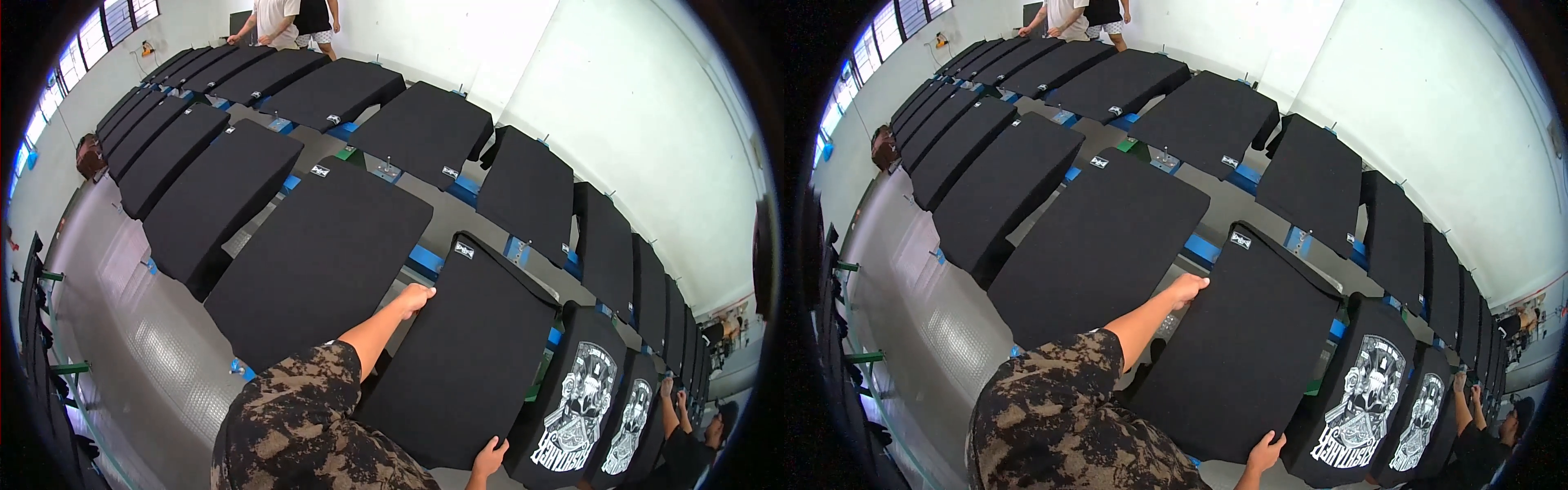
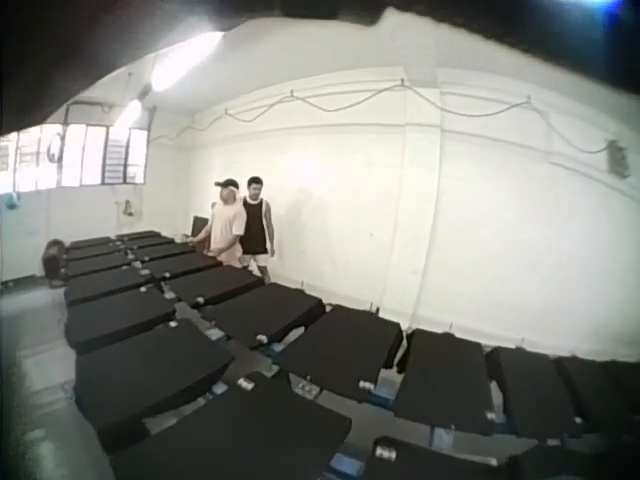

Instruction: Positioning t-shirts on platens for screen printing.

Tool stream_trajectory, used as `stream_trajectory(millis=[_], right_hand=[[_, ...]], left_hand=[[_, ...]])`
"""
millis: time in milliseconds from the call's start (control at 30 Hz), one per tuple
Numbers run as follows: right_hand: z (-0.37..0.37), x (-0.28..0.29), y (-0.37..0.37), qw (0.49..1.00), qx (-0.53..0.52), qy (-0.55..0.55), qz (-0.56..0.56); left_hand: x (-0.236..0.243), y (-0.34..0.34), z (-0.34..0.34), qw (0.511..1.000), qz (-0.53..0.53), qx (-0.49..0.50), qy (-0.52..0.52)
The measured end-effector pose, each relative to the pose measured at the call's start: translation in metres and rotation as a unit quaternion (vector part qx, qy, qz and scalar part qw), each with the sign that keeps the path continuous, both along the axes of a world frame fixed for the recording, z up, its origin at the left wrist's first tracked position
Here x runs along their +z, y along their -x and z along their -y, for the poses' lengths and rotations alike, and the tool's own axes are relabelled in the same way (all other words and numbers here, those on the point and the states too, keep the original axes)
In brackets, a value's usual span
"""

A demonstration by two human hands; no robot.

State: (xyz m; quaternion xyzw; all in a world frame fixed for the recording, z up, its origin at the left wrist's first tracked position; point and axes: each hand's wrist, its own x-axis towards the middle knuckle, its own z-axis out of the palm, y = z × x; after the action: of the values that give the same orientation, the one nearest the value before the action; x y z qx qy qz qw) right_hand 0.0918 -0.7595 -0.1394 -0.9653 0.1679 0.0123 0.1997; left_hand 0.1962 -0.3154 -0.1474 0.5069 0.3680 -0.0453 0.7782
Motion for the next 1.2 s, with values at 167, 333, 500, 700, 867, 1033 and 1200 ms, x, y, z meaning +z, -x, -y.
stream_trajectory(millis=[167, 333, 500, 700, 867, 1033, 1200], right_hand=[[0.001, 0.007, -0.001, 0.999, -0.041, 0.004, -0.029], [-0.014, 0.005, -0.012, 0.987, 0.068, -0.018, 0.146], [-0.071, 0.025, -0.08, 0.95, 0.274, 0.007, 0.149], [-0.149, 0.02, -0.217, 0.92, 0.323, 0.195, 0.103], [-0.158, 0.016, -0.317, 0.928, 0.294, 0.227, 0.044], [-0.169, 0.014, -0.37, 0.943, 0.268, 0.183, 0.077], [-0.181, 0.027, -0.411, 0.969, 0.242, 0.035, 0.012]], left_hand=[[-0.002, -0.002, -0.002, 0.968, 0.037, 0.04, -0.244], [-0.01, 0.001, -0.02, 0.955, 0.063, 0.114, -0.267], [0.021, -0.006, -0.005, 0.774, 0.178, 0.007, -0.608], [0.038, -0.022, 0.055, 0.595, 0.202, -0.35, -0.694], [0.034, -0.095, 0.035, 0.604, 0.146, -0.311, -0.719], [0.051, -0.157, -0.001, 0.656, 0.068, -0.357, -0.662], [0.04, -0.191, -0.03, 0.697, 0.054, -0.318, -0.64]])
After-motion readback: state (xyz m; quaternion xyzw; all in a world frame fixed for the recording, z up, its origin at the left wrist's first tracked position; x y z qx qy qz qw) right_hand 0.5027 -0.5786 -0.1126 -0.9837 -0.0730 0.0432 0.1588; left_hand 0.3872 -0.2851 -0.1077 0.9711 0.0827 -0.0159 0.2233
